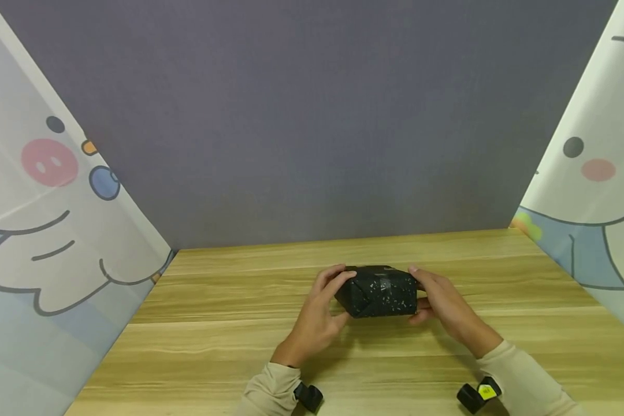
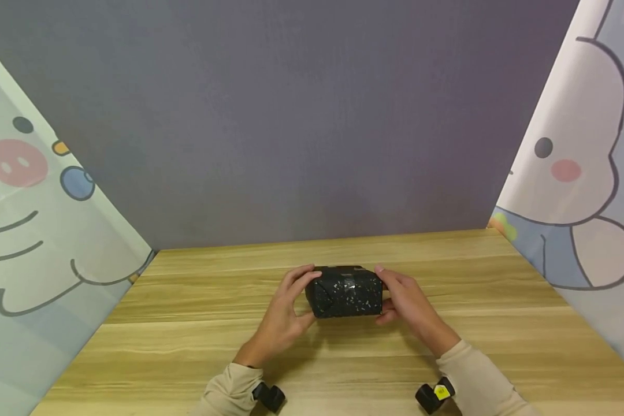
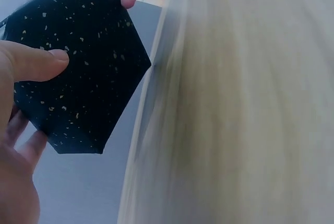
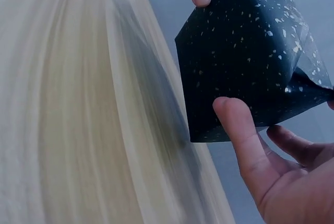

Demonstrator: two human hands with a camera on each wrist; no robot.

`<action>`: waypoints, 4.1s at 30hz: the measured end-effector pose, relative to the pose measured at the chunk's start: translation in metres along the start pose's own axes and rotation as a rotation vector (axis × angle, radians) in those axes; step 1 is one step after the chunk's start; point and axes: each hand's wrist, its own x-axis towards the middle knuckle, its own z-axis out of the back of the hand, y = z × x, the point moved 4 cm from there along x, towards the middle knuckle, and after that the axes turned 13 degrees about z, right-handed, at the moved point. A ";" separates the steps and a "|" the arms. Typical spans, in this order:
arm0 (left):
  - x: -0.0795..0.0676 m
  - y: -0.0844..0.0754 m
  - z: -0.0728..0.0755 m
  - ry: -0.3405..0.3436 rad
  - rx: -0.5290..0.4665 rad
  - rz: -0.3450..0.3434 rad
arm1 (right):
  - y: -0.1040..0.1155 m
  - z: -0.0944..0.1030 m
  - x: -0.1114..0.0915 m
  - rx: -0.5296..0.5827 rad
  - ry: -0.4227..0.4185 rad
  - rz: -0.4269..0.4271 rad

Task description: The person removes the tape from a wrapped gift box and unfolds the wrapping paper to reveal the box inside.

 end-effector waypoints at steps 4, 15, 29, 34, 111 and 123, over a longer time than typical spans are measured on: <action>0.001 0.003 0.002 0.002 -0.016 0.078 | 0.001 -0.001 0.000 -0.009 0.000 0.007; 0.000 0.014 -0.001 0.146 -0.125 0.358 | -0.001 0.000 0.001 0.003 -0.071 0.047; -0.008 0.019 0.000 0.264 -0.278 0.475 | -0.003 -0.008 0.000 -0.005 -0.006 0.032; -0.007 0.020 0.001 0.237 -0.313 0.428 | 0.000 -0.007 -0.002 -0.037 0.063 0.041; -0.013 0.017 -0.012 0.320 -0.201 0.473 | 0.009 -0.037 -0.020 -0.709 0.139 0.523; -0.012 0.015 -0.012 0.312 -0.202 0.469 | 0.013 -0.043 -0.020 -0.731 0.146 0.527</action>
